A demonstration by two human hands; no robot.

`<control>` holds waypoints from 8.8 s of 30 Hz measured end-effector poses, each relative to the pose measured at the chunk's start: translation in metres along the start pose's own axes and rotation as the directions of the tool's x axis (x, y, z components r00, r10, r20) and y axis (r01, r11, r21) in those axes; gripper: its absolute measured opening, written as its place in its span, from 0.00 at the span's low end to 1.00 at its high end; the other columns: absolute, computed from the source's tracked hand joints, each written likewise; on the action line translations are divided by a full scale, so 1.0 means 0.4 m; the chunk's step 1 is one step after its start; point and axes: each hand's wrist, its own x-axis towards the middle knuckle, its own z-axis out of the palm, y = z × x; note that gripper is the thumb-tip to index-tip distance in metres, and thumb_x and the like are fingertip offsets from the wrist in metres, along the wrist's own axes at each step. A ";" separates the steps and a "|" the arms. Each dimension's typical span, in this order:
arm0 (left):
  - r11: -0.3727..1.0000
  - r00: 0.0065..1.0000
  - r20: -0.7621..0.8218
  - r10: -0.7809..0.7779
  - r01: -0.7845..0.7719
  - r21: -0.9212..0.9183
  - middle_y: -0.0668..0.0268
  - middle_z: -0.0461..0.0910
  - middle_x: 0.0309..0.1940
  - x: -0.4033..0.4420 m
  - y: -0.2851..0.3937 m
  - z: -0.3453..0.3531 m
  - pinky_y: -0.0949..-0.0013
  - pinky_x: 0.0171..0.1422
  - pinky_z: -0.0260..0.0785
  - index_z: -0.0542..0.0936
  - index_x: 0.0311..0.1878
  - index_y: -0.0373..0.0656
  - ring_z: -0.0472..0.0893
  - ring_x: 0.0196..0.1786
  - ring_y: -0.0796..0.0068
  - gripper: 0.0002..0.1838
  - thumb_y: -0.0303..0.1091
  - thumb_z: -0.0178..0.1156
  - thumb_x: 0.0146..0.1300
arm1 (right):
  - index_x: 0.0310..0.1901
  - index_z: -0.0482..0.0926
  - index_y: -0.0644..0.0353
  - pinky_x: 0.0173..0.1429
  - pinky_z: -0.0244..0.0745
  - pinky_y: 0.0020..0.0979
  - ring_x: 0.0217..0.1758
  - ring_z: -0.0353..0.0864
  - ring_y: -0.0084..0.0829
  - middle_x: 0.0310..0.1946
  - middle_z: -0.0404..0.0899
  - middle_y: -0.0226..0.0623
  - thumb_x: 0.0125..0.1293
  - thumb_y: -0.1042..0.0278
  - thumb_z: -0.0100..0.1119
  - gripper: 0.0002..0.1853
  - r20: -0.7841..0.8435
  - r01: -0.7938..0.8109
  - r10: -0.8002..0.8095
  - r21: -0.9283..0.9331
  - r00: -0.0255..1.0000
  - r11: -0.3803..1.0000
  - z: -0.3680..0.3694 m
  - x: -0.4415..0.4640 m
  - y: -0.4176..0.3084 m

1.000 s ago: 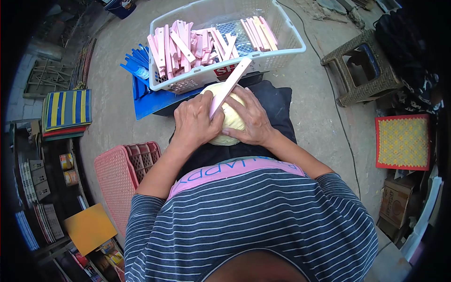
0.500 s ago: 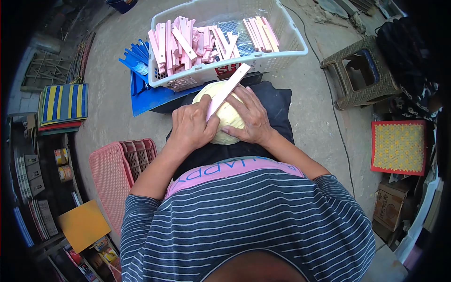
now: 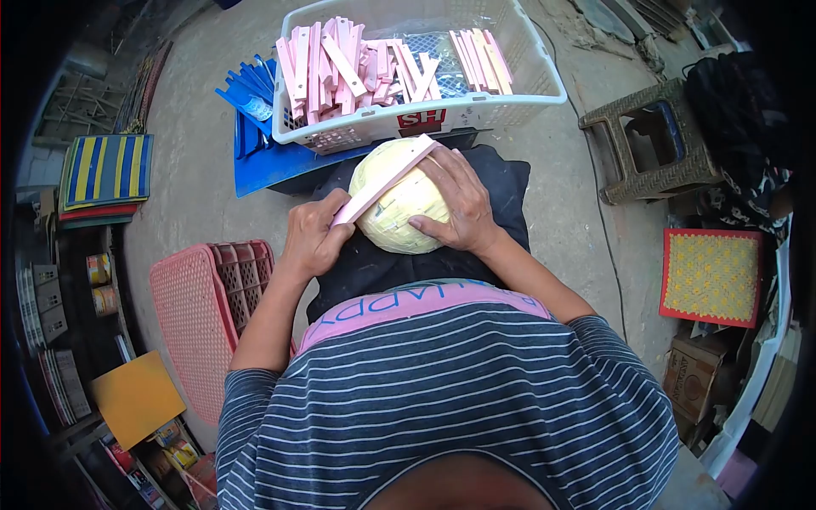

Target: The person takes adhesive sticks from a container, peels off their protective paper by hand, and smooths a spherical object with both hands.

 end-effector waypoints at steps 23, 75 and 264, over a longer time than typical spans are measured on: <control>0.984 0.975 -0.203 0.089 -0.119 -0.136 0.51 0.70 0.23 -0.050 -0.106 0.089 0.55 0.34 0.65 0.71 0.26 0.36 0.73 0.28 0.46 0.12 0.36 0.51 0.40 | 0.55 0.75 0.64 0.69 0.58 0.51 0.65 0.68 0.51 0.58 0.70 0.52 0.52 0.47 0.66 0.34 0.075 0.075 -0.068 -0.082 0.995 0.994 0.004 0.028 -0.038; 0.994 0.922 -0.372 0.110 -0.112 0.018 0.56 0.71 0.26 -0.190 -0.314 0.167 0.57 0.37 0.64 0.72 0.28 0.38 0.73 0.31 0.53 0.13 0.35 0.52 0.37 | 0.52 0.78 0.52 0.73 0.46 0.56 0.66 0.67 0.35 0.55 0.74 0.33 0.56 0.60 0.60 0.20 0.521 0.264 -0.162 -0.127 0.838 0.956 0.006 0.122 -0.133; 0.991 0.989 -0.107 0.101 -0.109 -0.073 0.56 0.76 0.57 0.167 0.004 0.151 0.55 0.66 0.61 0.78 0.56 0.45 0.72 0.61 0.52 0.20 0.36 0.51 0.63 | 0.40 0.84 0.63 0.46 0.79 0.41 0.45 0.84 0.46 0.42 0.83 0.48 0.47 0.75 0.65 0.14 0.400 -0.232 0.771 -0.795 0.495 0.561 -0.043 0.329 0.720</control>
